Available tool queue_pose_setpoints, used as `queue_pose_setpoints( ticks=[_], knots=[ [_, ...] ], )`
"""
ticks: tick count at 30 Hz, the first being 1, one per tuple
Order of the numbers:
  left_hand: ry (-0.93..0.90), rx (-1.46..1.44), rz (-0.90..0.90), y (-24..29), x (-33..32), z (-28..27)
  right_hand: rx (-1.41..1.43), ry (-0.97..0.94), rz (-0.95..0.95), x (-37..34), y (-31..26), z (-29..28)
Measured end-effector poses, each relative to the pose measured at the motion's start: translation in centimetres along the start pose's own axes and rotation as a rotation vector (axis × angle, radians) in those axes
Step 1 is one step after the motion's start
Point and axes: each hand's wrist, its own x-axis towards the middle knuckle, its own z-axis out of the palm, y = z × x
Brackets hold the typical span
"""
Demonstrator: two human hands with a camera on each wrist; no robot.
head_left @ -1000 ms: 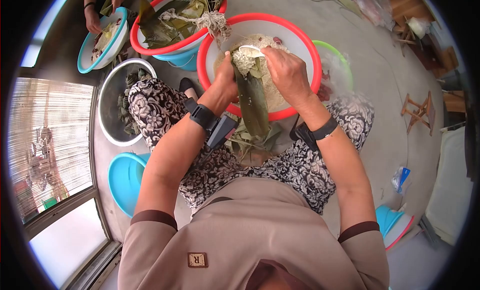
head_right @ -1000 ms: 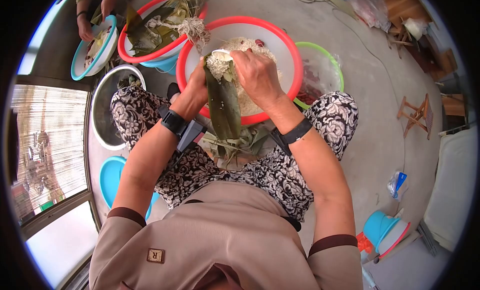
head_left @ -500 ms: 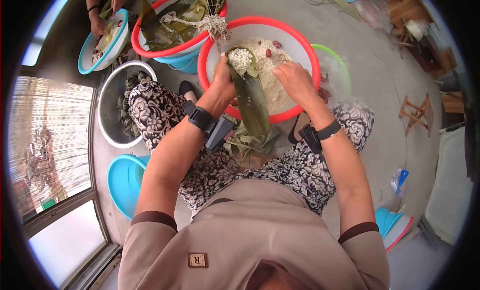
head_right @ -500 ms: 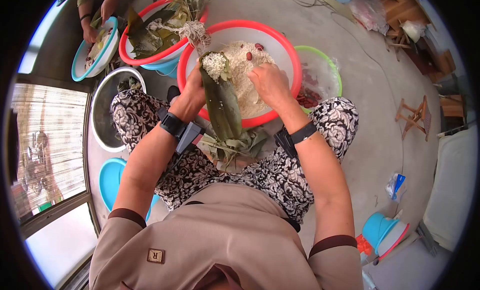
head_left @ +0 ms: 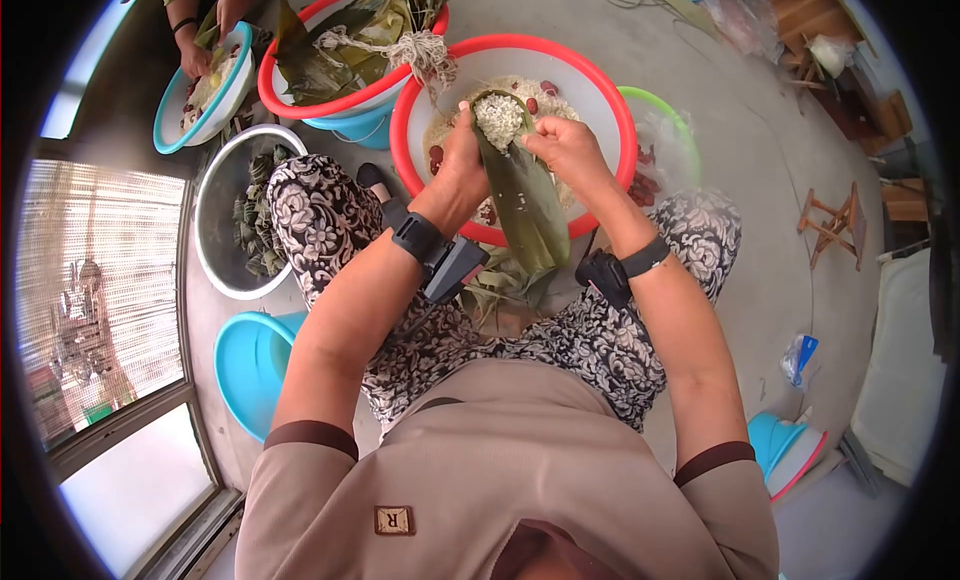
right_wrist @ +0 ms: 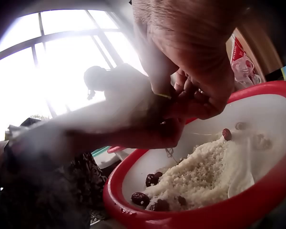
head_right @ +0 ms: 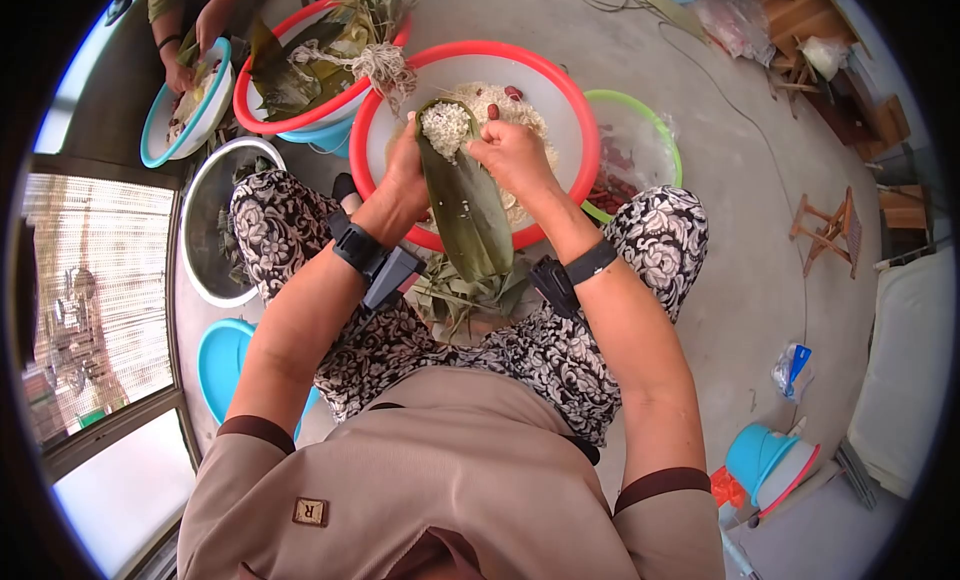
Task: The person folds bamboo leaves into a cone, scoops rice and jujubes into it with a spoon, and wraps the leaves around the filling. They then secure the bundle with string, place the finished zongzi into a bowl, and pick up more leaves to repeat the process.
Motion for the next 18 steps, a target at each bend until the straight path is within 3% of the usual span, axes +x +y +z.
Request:
queue_pose_setpoints(
  ticks=[2,4,9,11,15,17,18],
  knots=[
    [-0.002,0.021,-0.014,-0.2,0.4,-0.3,-0.215,0.112,-0.141,-0.6,-1.2,0.0],
    [-0.124,-0.011,-0.020,-0.6,1.2,-0.9,-0.282,0.134,-0.178,-1.0,-1.8,0.2],
    [-0.080,-0.034,-0.064,0.2,0.6,-0.5,-0.505,0.149,-0.245,-2.2,-4.1,-0.3],
    [-0.041,-0.043,-0.082,0.7,-0.1,0.1,-0.401,0.336,-0.481,-1.8,-3.7,-0.7],
    [-0.097,-0.066,-0.085,0.6,0.2,-0.2,-0.398,0.345,-0.627,-0.6,-2.0,-1.3],
    [-0.108,-0.076,-0.107,0.1,1.0,-0.9,-0.309,0.141,-0.582,-1.1,-2.1,-0.7],
    [-0.095,-0.061,-0.087,-0.1,1.1,-1.1,-0.309,0.139,-0.583,-1.2,-2.2,-0.4]
  ],
)
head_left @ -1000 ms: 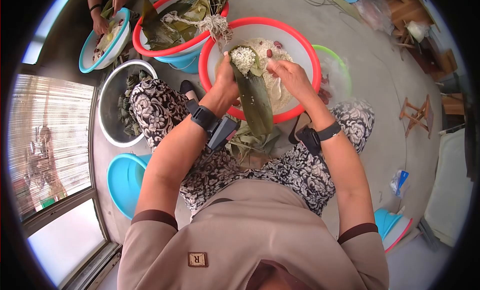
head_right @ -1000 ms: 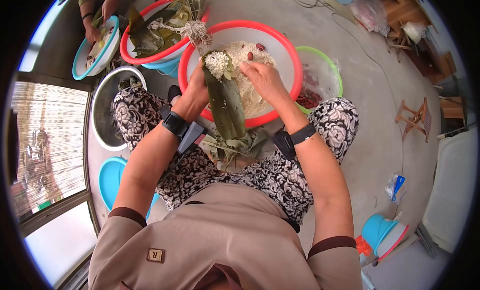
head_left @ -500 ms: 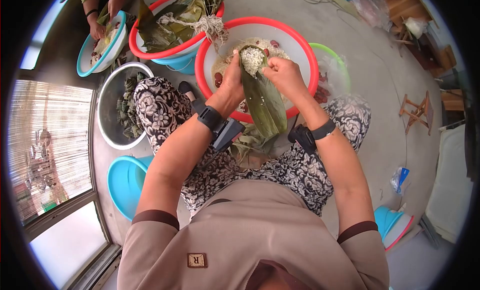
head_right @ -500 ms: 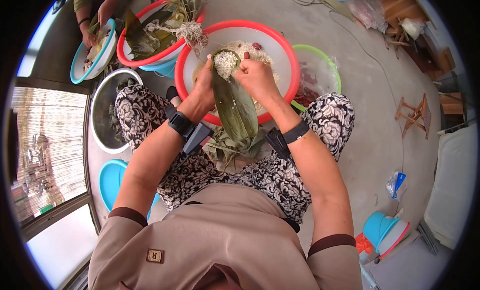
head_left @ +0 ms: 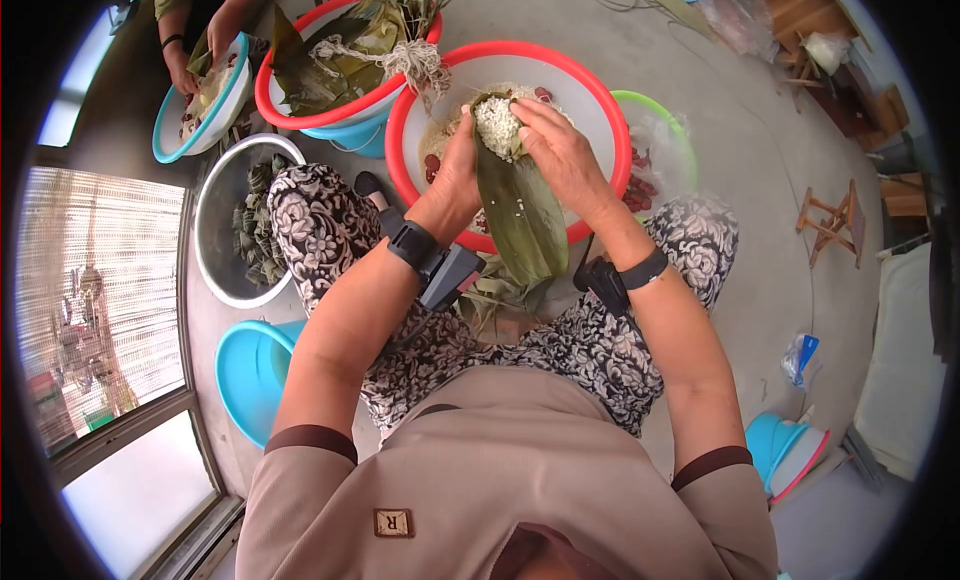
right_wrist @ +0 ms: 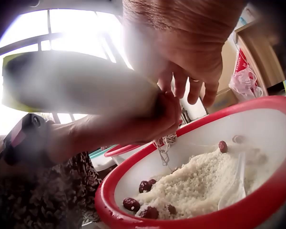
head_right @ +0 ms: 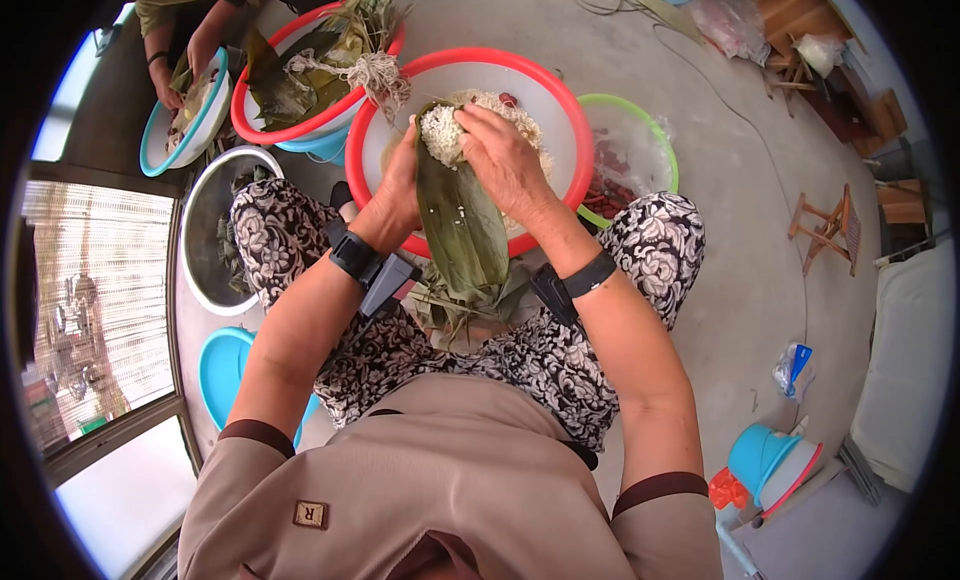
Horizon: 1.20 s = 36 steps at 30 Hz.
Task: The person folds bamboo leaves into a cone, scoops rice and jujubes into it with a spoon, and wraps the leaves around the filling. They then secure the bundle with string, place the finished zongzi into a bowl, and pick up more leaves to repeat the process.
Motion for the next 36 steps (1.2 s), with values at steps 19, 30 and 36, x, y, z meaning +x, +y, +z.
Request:
queue_pose_setpoints(
  ticks=[19,30,36],
  knots=[
    [0.028,-0.019,0.076,0.8,-1.0,1.3,0.248,-0.017,0.447,0.2,-0.9,-0.8],
    [-0.059,-0.012,0.061,0.0,-0.1,0.6,0.123,-0.004,0.401,-0.1,-1.3,-0.2],
    [-0.067,0.071,0.052,-0.1,0.1,0.1,-0.283,0.037,0.123,-0.3,-1.9,-0.1]
  ],
)
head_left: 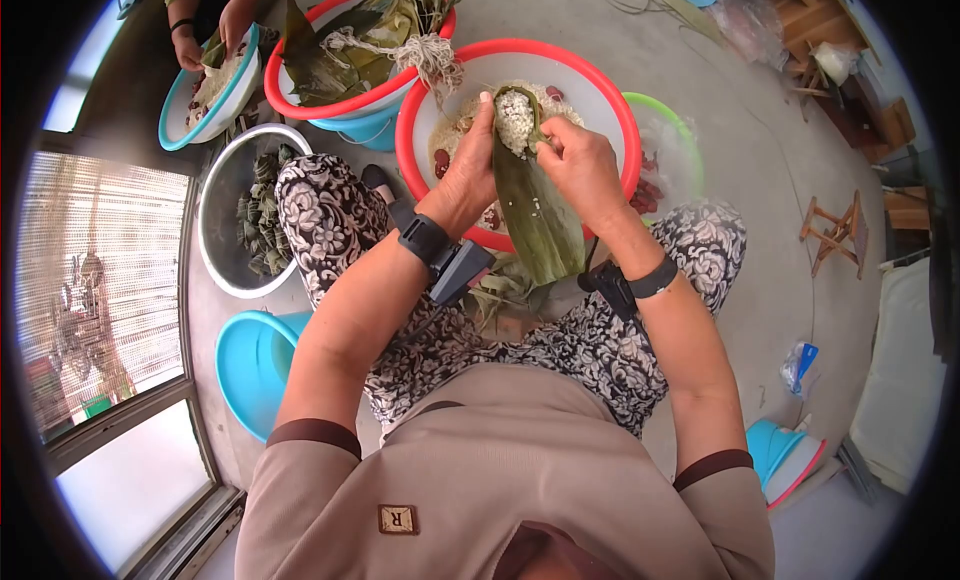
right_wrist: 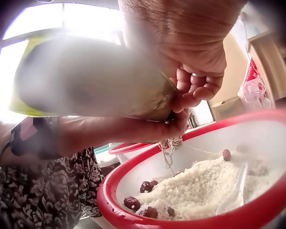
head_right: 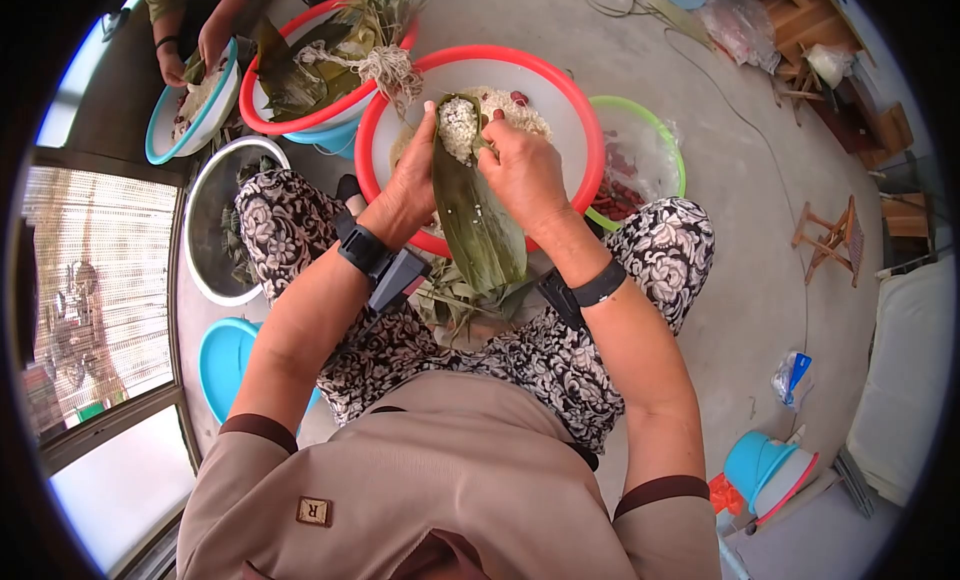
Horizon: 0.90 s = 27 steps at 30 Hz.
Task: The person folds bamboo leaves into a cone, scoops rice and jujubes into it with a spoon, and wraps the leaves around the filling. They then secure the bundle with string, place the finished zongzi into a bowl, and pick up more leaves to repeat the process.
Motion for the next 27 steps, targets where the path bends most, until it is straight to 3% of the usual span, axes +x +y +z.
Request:
queue_pose_setpoints(
  ticks=[3,6,9,11,15,17,21,23,27],
  knots=[
    [-0.024,-0.031,-0.011,0.3,0.4,-0.1,-0.002,-0.026,-0.017,0.0,-0.2,-0.3],
    [-0.044,-0.107,-0.046,0.4,0.2,-0.3,0.170,-0.035,0.032,0.3,-0.6,-1.1],
    [-0.053,-0.147,-0.061,0.7,-0.3,0.1,0.148,0.129,-0.012,1.3,0.1,-1.4],
    [-0.052,-0.140,-0.062,0.7,-0.3,0.0,0.125,0.130,-0.239,1.4,1.2,-1.0],
    [-0.054,-0.175,-0.072,0.8,-0.5,0.5,0.091,0.057,-0.252,1.1,0.8,-0.7],
    [-0.017,-0.141,-0.066,1.3,-1.1,1.0,0.063,0.119,-0.253,1.6,0.1,-1.9],
    [-0.131,-0.143,-0.021,2.1,-0.7,-0.1,0.043,0.073,-0.288,1.1,0.2,-2.3],
    [-0.215,-0.276,-0.078,2.3,-0.1,-1.1,-0.009,0.061,-0.439,1.1,0.1,-1.9],
    [-0.206,-0.297,-0.088,2.4,-0.5,-0.5,-0.049,0.070,-0.524,1.2,0.1,-1.5]
  ],
)
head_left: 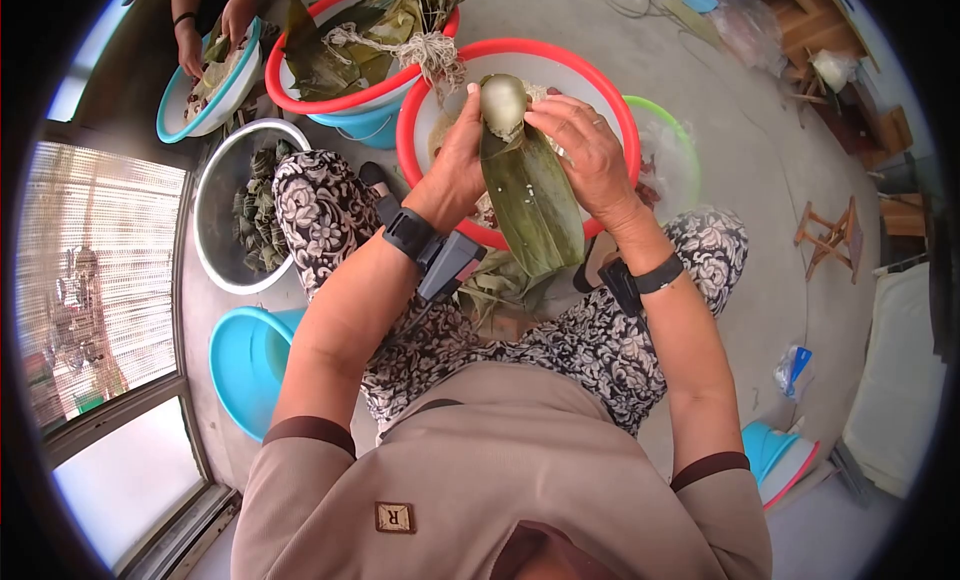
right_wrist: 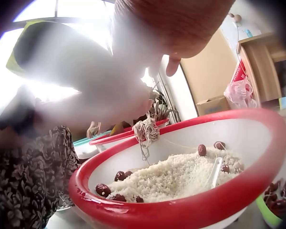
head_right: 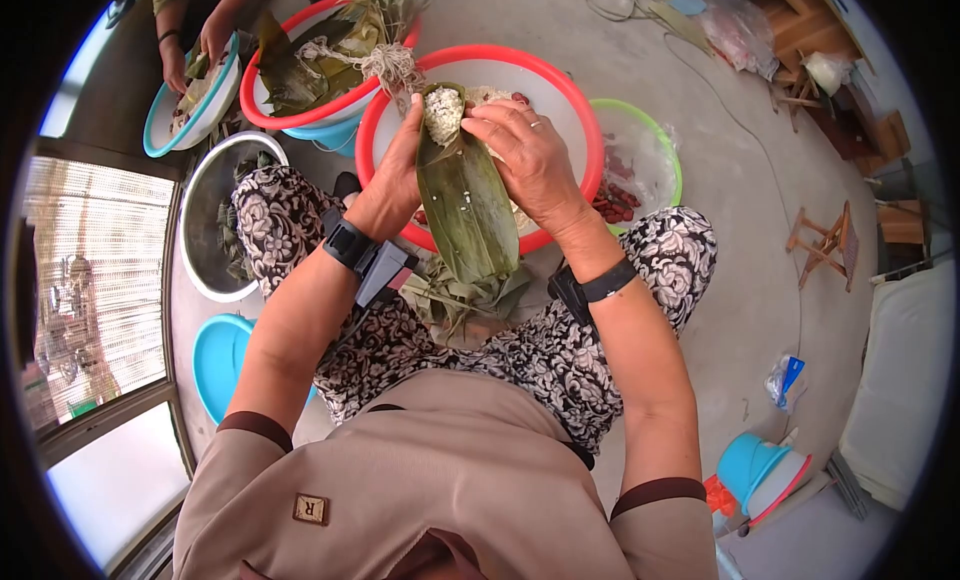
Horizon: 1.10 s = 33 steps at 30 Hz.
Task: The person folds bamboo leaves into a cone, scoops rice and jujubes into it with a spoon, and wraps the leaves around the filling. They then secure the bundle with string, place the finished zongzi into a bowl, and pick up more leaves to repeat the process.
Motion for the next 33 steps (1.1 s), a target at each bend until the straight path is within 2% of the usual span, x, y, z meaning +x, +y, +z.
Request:
queue_pose_setpoints(
  ticks=[6,17,20,27,33],
  knots=[
    [0.095,0.017,0.029,-0.4,0.0,0.3,-0.100,0.009,-0.053,0.2,-0.2,0.0],
    [0.013,0.093,-0.002,-0.4,-0.3,0.0,-0.134,-0.146,-0.181,0.3,-0.9,-0.8],
    [0.067,0.135,-0.004,-0.6,-0.5,0.5,-0.099,-0.152,-0.169,0.3,-1.1,-0.9],
    [0.053,0.093,-0.056,-0.8,-0.8,1.0,-0.057,-0.117,-0.158,0.3,-0.7,-0.6],
    [0.160,0.187,-0.007,-1.3,-0.5,1.1,0.033,-0.074,-0.102,0.3,-0.3,-0.6]
  ],
)
